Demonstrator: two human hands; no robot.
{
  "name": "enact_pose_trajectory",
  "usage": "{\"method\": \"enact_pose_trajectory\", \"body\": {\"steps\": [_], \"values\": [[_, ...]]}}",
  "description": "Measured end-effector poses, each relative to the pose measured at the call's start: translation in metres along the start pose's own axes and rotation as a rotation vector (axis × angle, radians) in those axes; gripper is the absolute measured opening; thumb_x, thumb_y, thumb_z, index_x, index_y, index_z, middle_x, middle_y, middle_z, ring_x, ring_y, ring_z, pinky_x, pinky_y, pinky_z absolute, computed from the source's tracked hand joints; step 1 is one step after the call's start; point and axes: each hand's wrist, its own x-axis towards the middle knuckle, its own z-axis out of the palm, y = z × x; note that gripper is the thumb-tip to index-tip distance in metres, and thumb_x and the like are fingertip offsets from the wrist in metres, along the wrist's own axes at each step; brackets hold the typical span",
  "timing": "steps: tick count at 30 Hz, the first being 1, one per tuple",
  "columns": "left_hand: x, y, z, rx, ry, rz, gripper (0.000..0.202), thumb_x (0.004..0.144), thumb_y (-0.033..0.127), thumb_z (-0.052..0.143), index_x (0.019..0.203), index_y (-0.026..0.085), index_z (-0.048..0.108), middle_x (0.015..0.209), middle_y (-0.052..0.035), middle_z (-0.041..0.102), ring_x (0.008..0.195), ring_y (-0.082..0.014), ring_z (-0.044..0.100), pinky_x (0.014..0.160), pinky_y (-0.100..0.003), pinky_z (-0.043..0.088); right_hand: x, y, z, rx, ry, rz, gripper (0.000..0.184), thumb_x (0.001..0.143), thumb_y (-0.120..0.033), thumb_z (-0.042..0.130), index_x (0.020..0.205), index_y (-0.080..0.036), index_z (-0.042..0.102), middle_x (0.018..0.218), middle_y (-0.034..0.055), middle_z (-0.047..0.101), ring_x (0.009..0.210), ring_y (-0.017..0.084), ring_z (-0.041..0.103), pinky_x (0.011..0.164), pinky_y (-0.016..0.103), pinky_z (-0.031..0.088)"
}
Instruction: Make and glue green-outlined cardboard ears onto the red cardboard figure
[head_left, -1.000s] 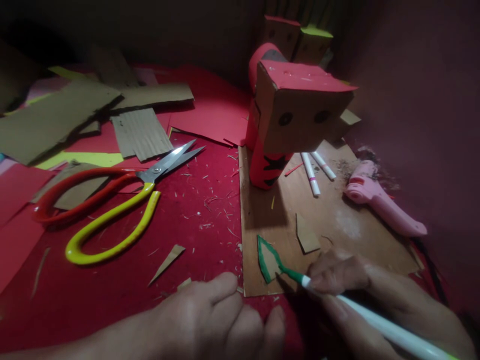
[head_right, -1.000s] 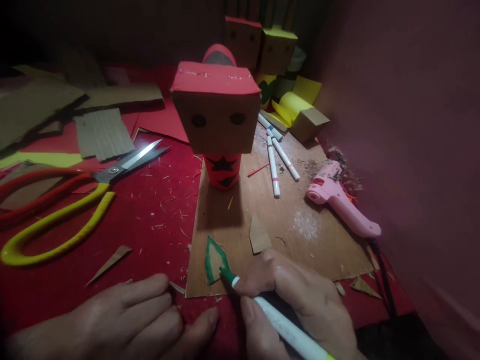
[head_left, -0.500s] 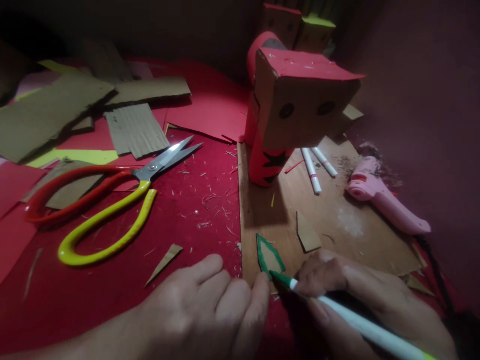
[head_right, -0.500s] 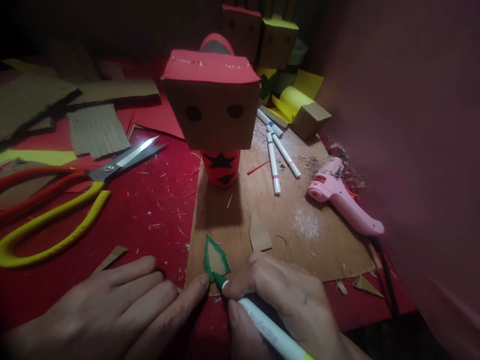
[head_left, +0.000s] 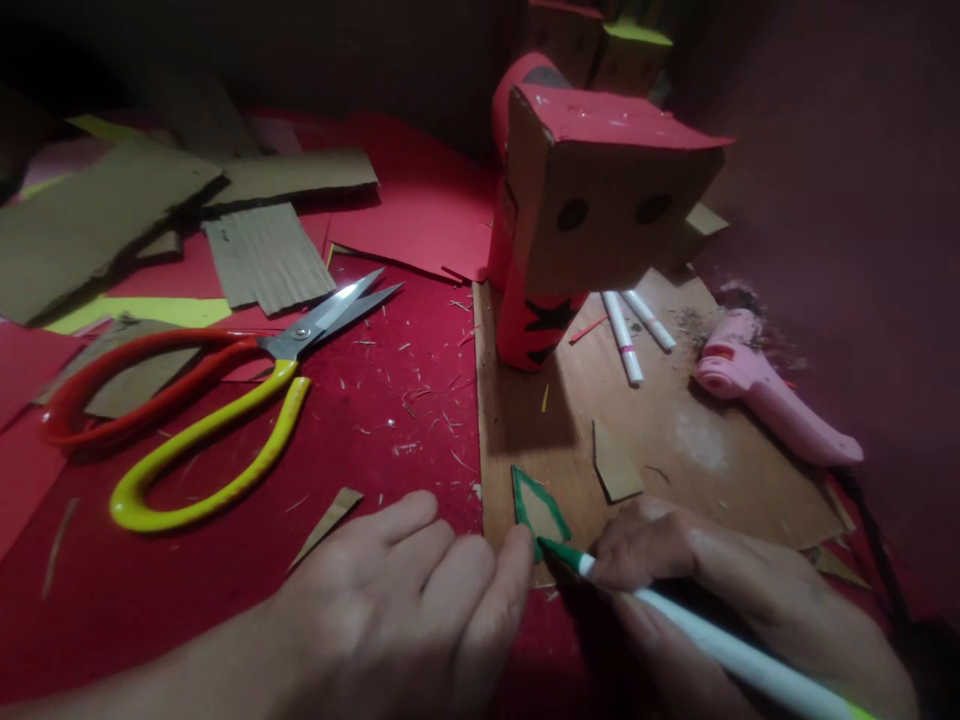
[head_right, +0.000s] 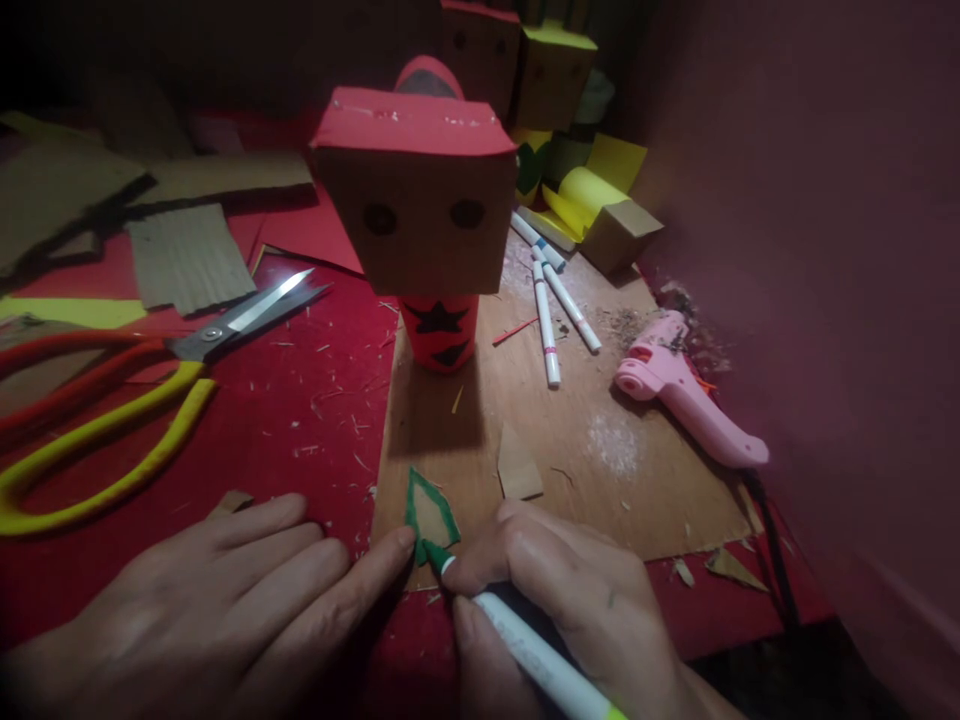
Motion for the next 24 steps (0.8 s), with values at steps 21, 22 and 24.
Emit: {"method": "enact_pose_trajectory", "body": {"steps": [21, 22, 24], "values": [[0.000, 0.001, 0.003, -0.032, 0.011, 0.008, 0.032, 0.091, 0.006, 0.023, 0.103, 0.009, 0.052, 0.059, 0.0037, 0.058, 0.047, -0.0164, 0.053, 0.054, -0.035, 0.042, 0.003, -0.006, -0.003, -0.007, -0.047, 0.054, 0.015, 0.079, -0.007, 0.053, 0.078, -0.021, 0.058, 0.065, -0.0019, 0.060, 0.058, 0.008, 0.061, 0.047, 0.013, 0.044], [0.000, 0.001, 0.003, -0.030, 0.001, 0.012, 0.032, 0.091, 0.006, 0.023, 0.103, 0.009, 0.052, 0.059, 0.0041, 0.057, 0.047, -0.0162, 0.053, 0.054, -0.035, 0.041, 0.003, -0.005, -0.004, -0.006, -0.065, 0.043, 0.015, 0.079, -0.006, 0.052, 0.078, -0.020, 0.057, 0.065, -0.0017, 0.059, 0.057, 0.008, 0.061, 0.047, 0.014, 0.044], [0.000, 0.000, 0.001, -0.020, -0.020, 0.009, 0.032, 0.091, 0.005, 0.022, 0.104, 0.009, 0.051, 0.058, 0.0046, 0.056, 0.047, -0.0160, 0.051, 0.054, -0.035, 0.040, 0.004, -0.002, -0.007, 0.021, -0.137, -0.020, 0.016, 0.079, -0.004, 0.051, 0.078, -0.019, 0.057, 0.065, -0.0010, 0.059, 0.058, 0.008, 0.060, 0.050, 0.015, 0.046]]}}
